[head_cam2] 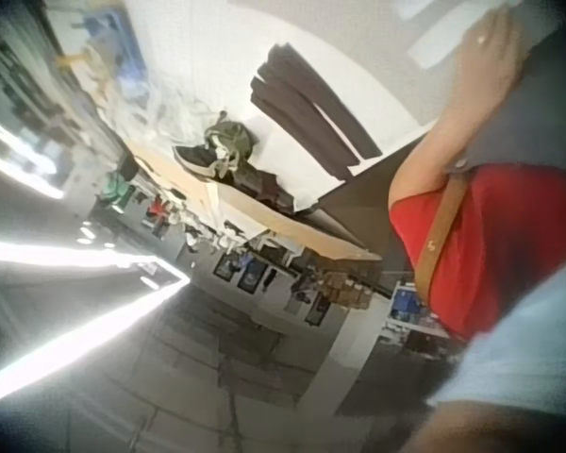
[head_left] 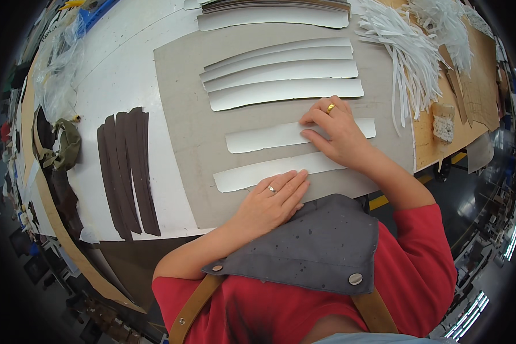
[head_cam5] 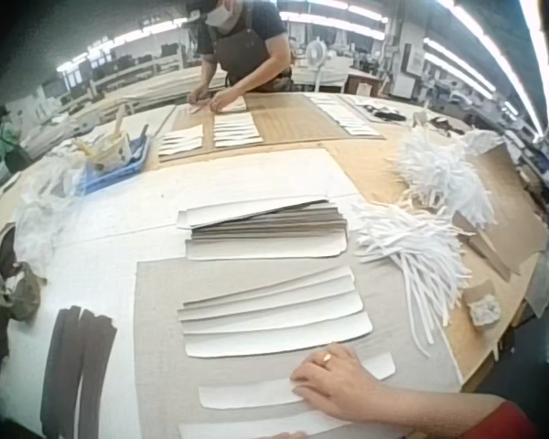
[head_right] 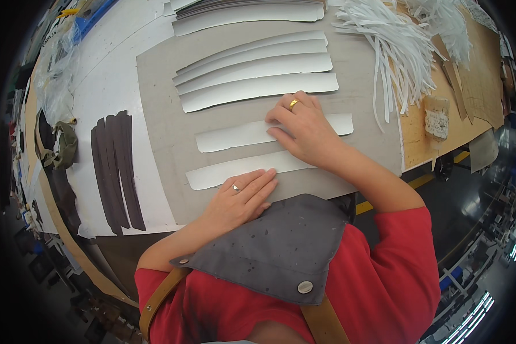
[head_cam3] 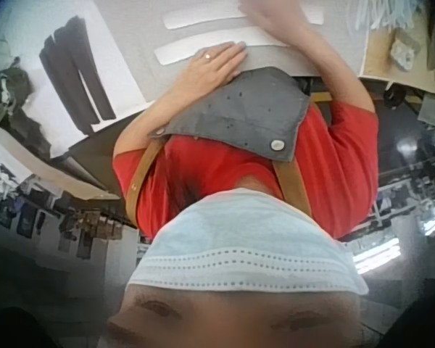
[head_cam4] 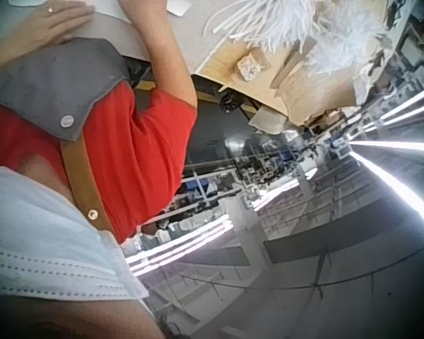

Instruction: The person applies glue from a bottle to white leather strips, then folds the strips by hand as part of an assembly task.

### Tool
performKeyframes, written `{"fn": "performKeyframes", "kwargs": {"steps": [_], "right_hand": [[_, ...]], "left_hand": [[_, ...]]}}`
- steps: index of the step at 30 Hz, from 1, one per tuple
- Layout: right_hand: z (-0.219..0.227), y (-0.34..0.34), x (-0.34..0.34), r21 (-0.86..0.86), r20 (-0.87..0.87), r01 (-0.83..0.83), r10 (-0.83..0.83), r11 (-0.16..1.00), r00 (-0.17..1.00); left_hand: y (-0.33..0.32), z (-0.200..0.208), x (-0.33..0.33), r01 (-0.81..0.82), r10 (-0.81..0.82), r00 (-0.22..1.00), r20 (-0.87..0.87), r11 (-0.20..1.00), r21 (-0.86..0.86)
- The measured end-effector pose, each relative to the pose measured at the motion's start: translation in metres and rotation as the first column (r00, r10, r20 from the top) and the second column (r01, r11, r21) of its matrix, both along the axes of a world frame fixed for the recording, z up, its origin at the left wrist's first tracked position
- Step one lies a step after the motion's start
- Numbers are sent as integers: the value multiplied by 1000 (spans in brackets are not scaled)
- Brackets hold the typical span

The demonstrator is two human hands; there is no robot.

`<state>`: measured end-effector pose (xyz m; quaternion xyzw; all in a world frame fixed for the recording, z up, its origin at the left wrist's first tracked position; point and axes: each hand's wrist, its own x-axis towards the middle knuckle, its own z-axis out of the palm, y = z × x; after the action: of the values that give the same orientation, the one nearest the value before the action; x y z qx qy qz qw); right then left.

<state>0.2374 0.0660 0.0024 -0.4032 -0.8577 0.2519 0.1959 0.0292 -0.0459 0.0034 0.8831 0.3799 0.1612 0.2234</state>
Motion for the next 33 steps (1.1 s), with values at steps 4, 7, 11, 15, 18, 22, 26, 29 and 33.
{"fn": "performKeyframes", "kwargs": {"steps": [4, 7, 11, 15, 18, 22, 26, 29, 33], "right_hand": [[-3, -6, -5, 16, -18, -36, 37, 999, 999], [3, -4, -2, 50, -18, -43, 44, 998, 999], [1, 25, -1, 173, -41, 42, -36, 984, 999], [-15, 28, -1, 259, 2, -6, 6, 966, 1000], [-13, 20, -1, 302, 8, -13, 12, 953, 1000], [-13, 20, 2, 325, 8, -49, 49, 945, 999], [-15, 34, 3, 330, 49, -57, 43, 942, 998], [-12, 26, 3, 311, 68, -59, 40, 949, 997], [-4, 2, 6, 243, 94, -75, 54, 967, 994]], "left_hand": [[-4, -5, 3, 66, -66, 997, 42, 998, -3], [-6, -6, 3, 83, -81, 994, 73, 996, -25], [-1, 0, 5, 102, -90, 985, 149, 992, -72], [12, -3, 0, 149, -139, 969, 203, 988, -36], [45, 20, -14, -41, 35, 983, 182, 999, 26], [106, 5, -35, -280, 277, 960, 41, 951, 129], [133, -19, -42, -392, 427, 883, -194, 899, 194], [136, -19, -40, -436, 474, 855, -212, 877, 202], [116, -7, -35, -361, 397, 910, -122, 901, 241]]}}
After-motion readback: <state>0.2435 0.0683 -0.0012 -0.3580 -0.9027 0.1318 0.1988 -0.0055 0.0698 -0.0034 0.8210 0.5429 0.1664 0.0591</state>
